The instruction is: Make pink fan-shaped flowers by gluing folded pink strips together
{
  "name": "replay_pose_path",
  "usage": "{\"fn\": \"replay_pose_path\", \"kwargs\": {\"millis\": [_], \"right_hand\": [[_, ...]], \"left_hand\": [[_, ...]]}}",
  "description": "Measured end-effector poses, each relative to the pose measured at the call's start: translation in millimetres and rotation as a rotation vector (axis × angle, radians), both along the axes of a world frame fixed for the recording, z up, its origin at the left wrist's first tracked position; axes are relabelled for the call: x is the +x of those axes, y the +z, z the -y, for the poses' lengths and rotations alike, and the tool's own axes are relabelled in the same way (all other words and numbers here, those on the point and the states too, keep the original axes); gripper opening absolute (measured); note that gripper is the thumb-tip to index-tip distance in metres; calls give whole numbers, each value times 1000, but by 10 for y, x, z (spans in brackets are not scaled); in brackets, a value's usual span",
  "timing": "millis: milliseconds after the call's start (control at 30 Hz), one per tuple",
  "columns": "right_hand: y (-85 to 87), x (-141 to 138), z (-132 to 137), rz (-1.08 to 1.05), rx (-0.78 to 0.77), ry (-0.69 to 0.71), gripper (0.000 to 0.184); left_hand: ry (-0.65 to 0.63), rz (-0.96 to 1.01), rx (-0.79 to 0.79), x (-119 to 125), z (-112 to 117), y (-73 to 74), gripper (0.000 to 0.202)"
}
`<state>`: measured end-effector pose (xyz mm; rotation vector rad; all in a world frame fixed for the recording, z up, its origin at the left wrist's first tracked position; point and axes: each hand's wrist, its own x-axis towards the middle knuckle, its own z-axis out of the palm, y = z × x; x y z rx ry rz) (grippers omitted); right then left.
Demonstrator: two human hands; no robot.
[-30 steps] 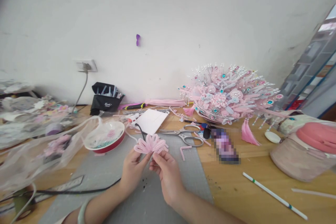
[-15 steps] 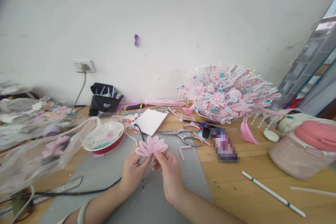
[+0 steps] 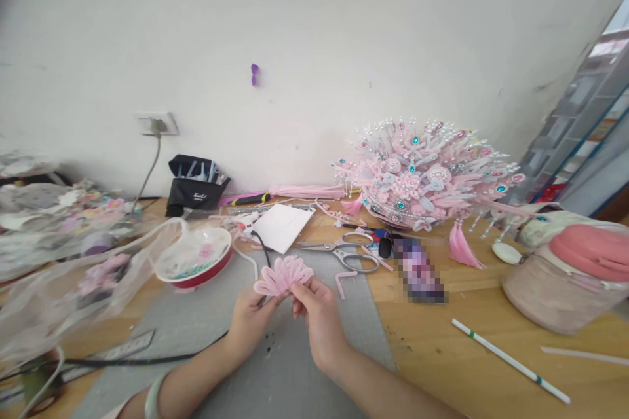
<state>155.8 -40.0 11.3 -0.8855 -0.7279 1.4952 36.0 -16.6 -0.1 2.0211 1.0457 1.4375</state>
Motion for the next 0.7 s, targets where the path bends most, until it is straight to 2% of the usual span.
{"fn": "replay_pose_path", "kwargs": {"millis": [533, 633, 700], "right_hand": [[-3, -11, -2, 17, 21, 35, 25], [64, 95, -86, 168, 37, 97, 29], [137, 252, -186, 470, 69, 207, 32]], "left_hand": [[79, 23, -36, -10, -1, -10, 16], [133, 47, -69, -47, -38, 5, 16], [184, 81, -83, -84, -79, 27, 16]]}}
